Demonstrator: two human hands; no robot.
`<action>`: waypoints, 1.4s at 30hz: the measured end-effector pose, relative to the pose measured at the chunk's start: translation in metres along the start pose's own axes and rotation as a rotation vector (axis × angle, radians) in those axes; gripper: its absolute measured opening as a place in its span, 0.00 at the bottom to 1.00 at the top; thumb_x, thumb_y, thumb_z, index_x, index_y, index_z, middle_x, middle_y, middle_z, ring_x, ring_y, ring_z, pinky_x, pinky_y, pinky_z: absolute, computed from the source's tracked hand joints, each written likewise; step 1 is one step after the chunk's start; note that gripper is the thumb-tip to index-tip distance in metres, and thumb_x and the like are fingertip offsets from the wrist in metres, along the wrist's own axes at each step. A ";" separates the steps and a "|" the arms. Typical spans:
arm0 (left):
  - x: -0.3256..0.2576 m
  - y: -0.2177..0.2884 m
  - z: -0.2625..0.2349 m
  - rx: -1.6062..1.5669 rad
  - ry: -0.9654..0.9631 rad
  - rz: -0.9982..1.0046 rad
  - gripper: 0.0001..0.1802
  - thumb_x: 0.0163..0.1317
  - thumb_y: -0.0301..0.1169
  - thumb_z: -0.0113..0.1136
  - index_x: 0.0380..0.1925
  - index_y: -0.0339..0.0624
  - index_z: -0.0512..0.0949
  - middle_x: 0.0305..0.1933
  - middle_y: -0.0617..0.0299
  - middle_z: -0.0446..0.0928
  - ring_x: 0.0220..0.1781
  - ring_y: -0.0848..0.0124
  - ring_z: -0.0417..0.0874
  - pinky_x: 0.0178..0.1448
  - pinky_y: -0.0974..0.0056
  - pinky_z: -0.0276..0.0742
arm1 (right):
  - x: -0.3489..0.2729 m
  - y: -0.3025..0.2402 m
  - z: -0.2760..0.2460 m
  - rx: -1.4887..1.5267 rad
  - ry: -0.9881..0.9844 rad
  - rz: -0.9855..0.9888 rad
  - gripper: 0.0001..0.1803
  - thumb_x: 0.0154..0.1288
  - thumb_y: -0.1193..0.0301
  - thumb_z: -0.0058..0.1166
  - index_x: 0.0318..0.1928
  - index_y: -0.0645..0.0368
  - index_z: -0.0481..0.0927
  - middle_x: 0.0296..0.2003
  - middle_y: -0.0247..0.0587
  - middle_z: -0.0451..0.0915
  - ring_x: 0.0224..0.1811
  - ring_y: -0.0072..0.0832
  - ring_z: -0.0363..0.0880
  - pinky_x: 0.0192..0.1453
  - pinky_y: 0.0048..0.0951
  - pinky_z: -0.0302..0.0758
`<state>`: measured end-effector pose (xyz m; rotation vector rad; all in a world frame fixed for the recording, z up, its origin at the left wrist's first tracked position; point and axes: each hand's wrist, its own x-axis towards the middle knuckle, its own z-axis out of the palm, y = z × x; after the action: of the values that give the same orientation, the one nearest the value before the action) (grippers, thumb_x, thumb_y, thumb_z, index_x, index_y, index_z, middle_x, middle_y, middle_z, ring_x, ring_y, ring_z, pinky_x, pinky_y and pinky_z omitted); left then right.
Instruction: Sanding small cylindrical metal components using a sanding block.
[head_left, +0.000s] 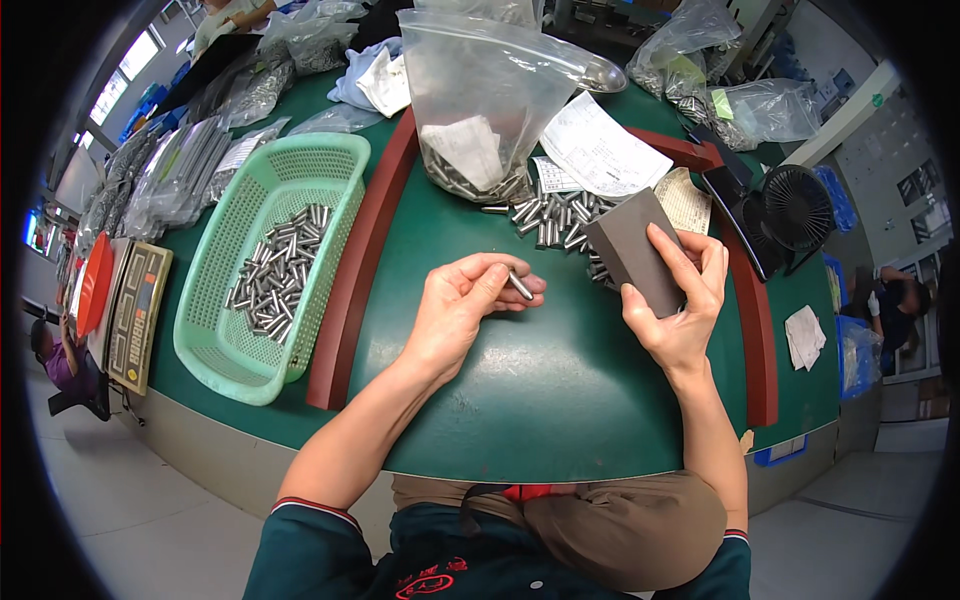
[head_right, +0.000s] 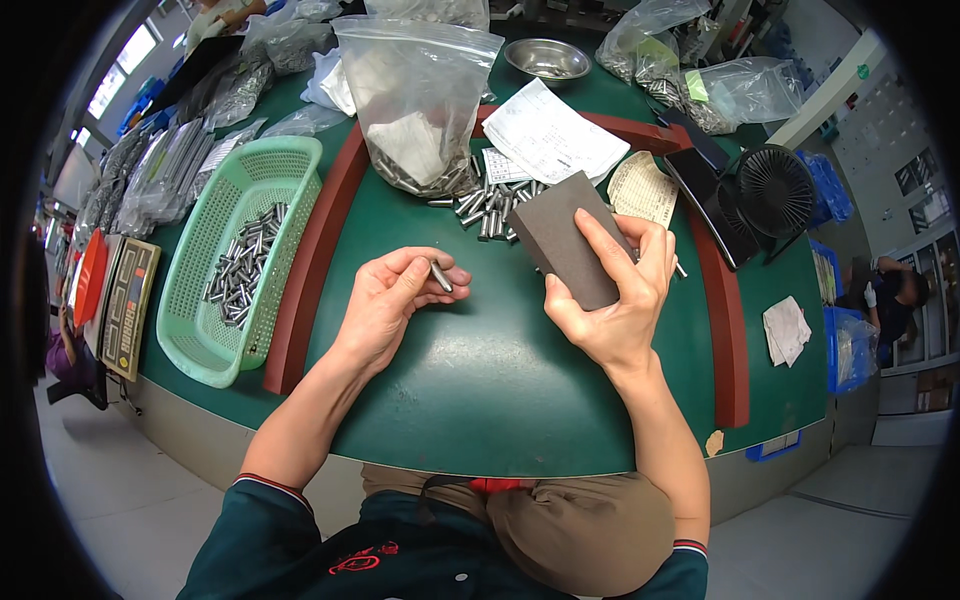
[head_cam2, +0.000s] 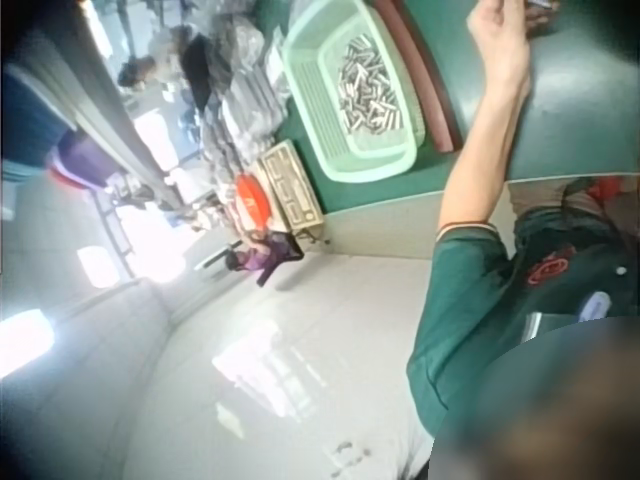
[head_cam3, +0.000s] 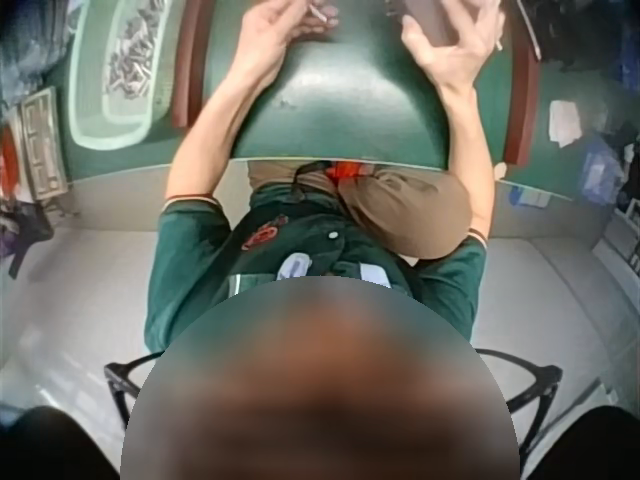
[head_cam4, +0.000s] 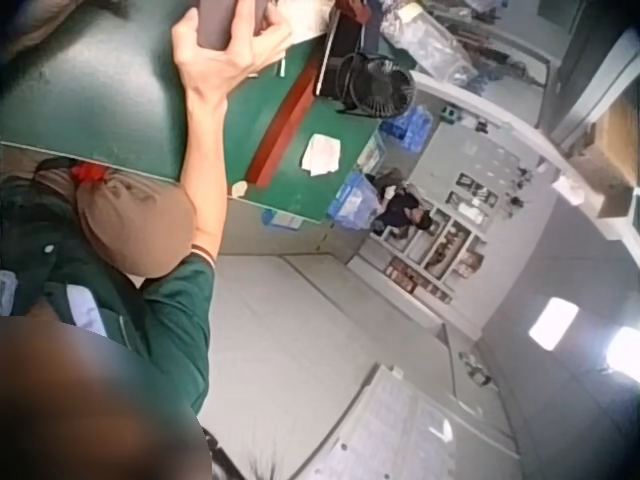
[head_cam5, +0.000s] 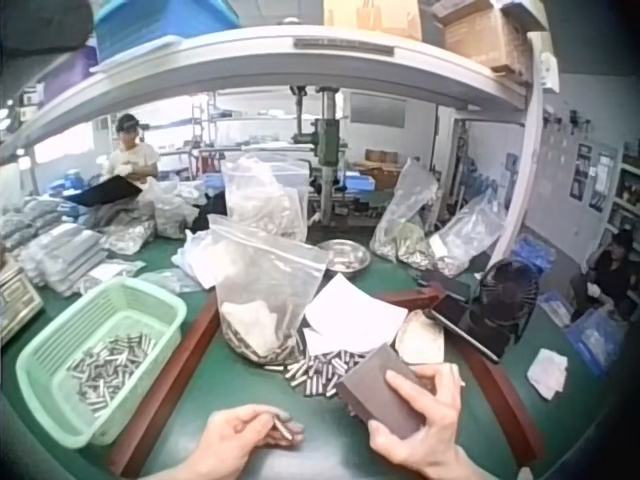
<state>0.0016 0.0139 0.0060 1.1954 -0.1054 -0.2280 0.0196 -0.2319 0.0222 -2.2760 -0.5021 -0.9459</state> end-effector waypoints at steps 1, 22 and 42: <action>0.000 0.000 0.000 -0.012 -0.012 -0.007 0.15 0.74 0.35 0.51 0.45 0.33 0.78 0.43 0.50 0.83 0.44 0.65 0.86 0.52 0.62 0.81 | 0.000 0.000 0.000 -0.003 -0.001 -0.002 0.34 0.31 0.65 0.66 0.49 0.55 0.85 0.42 0.47 0.71 0.44 0.40 0.70 0.52 0.39 0.67; 0.002 -0.005 -0.014 -0.566 0.023 -0.302 0.14 0.72 0.35 0.54 0.49 0.36 0.76 0.40 0.60 0.81 0.36 0.73 0.82 0.45 0.69 0.79 | 0.000 0.003 0.000 -0.028 -0.001 -0.023 0.34 0.31 0.65 0.66 0.49 0.53 0.85 0.42 0.46 0.71 0.44 0.39 0.70 0.50 0.39 0.67; 0.004 0.007 -0.008 -0.419 0.071 -0.296 0.23 0.71 0.29 0.54 0.61 0.26 0.67 0.50 0.47 0.79 0.47 0.67 0.84 0.55 0.68 0.83 | 0.001 0.002 0.000 -0.036 0.000 -0.028 0.34 0.30 0.65 0.66 0.49 0.53 0.85 0.42 0.46 0.71 0.44 0.39 0.70 0.50 0.38 0.67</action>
<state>0.0080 0.0225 0.0091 0.7961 0.1766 -0.4436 0.0214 -0.2338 0.0220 -2.3061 -0.5224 -0.9765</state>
